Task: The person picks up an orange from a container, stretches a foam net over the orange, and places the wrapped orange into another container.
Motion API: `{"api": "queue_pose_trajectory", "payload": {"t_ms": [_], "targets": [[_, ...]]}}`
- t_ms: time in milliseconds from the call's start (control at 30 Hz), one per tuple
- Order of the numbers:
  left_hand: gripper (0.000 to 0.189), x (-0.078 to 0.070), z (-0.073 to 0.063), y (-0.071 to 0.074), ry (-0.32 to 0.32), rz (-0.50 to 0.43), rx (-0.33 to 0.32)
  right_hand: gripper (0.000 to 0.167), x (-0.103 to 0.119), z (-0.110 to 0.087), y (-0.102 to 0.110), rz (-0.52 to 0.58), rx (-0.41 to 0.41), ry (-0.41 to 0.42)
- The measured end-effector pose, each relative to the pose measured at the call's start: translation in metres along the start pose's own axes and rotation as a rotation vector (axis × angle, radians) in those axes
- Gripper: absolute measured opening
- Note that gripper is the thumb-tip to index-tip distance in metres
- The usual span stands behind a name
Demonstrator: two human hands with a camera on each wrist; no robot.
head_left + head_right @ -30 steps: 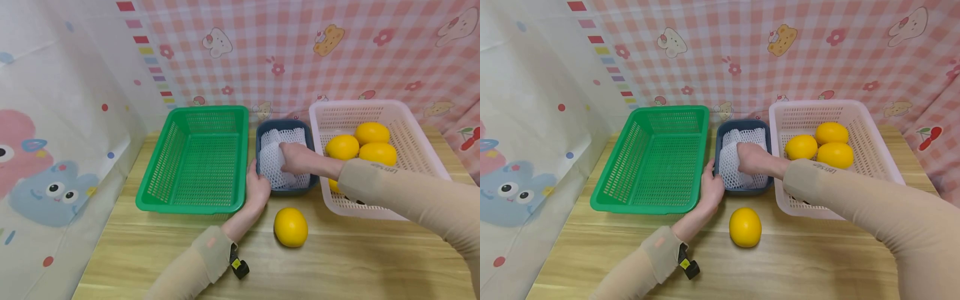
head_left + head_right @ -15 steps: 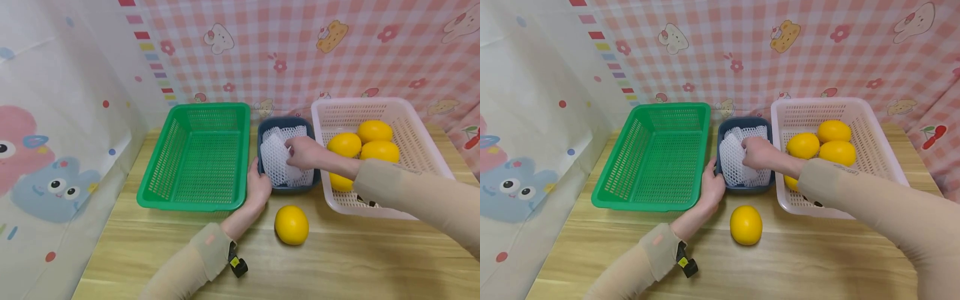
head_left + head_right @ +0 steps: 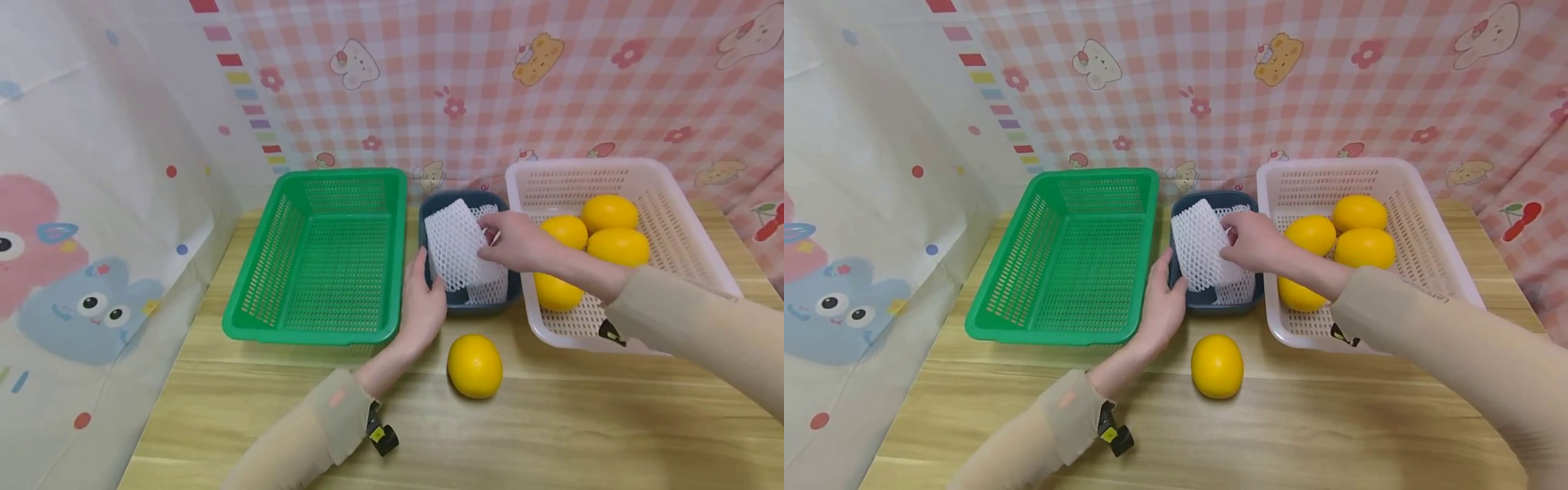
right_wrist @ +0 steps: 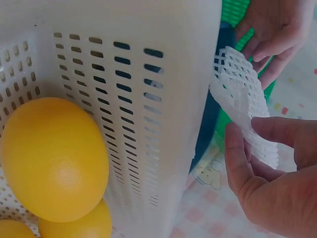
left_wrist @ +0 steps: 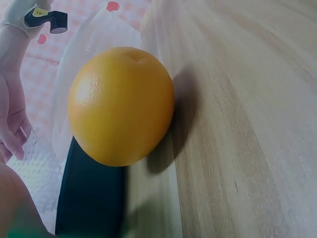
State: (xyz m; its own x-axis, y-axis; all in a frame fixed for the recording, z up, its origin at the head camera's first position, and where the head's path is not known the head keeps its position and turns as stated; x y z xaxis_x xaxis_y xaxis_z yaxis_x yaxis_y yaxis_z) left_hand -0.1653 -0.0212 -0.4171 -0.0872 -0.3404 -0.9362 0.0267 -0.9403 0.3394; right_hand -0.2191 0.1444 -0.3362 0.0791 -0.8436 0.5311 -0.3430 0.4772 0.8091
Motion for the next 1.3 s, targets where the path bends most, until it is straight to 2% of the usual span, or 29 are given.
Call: {"api": "queue_pose_trajectory", "payload": {"t_ms": [100,233,367,500,633,733,867,933,1100,1300], "targets": [[0.06,-0.005,-0.003,0.002,-0.049,0.001,0.021,0.05,-0.002,-0.008,0.005,0.023,-0.032,0.029],[0.057,-0.013,-0.004,0.01,-0.094,-0.075,0.05,0.048,-0.002,-0.02,0.011,0.041,-0.076,0.067],[0.049,-0.021,-0.002,0.023,-0.115,-0.174,0.072,0.054,0.001,-0.037,0.015,0.06,-0.122,0.087],[0.043,-0.03,-0.001,0.037,-0.119,-0.24,0.128,0.05,0.003,-0.056,0.015,0.093,-0.187,0.123],[0.045,-0.036,-0.005,0.042,-0.057,-0.315,0.25,0.047,0.001,-0.078,0.011,0.113,-0.283,0.212],[0.048,-0.036,-0.011,0.04,0.002,-0.347,0.368,0.044,0.0,-0.095,0.004,0.112,-0.388,0.345],[0.051,-0.03,-0.017,0.035,0.055,-0.335,0.515,0.045,-0.002,-0.109,-0.01,0.09,-0.527,0.544],[0.051,-0.023,-0.018,0.032,0.082,-0.323,0.573,0.048,-0.003,-0.112,-0.019,0.083,-0.564,0.602],[0.052,-0.007,-0.021,0.025,0.154,-0.326,0.671,0.051,-0.008,-0.114,-0.038,0.102,-0.584,0.625],[0.049,-0.006,-0.025,0.016,0.16,-0.283,0.739,0.052,-0.012,-0.116,-0.049,0.146,-0.577,0.654]]}}
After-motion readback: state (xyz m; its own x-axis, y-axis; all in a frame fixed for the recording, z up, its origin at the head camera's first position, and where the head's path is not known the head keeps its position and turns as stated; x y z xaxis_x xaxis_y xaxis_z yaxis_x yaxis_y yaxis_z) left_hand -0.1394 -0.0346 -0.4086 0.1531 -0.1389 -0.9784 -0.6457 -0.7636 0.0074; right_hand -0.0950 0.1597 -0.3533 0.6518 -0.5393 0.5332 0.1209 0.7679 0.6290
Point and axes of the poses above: each hand's wrist, its own z-axis towards the middle knuckle, its own y-axis out of the back of the hand, x = y × z, the point moved 4 cm from there along z, towards the middle knuckle, and after that the axes turned 6 degrees about -y, right-handed, at the moved point
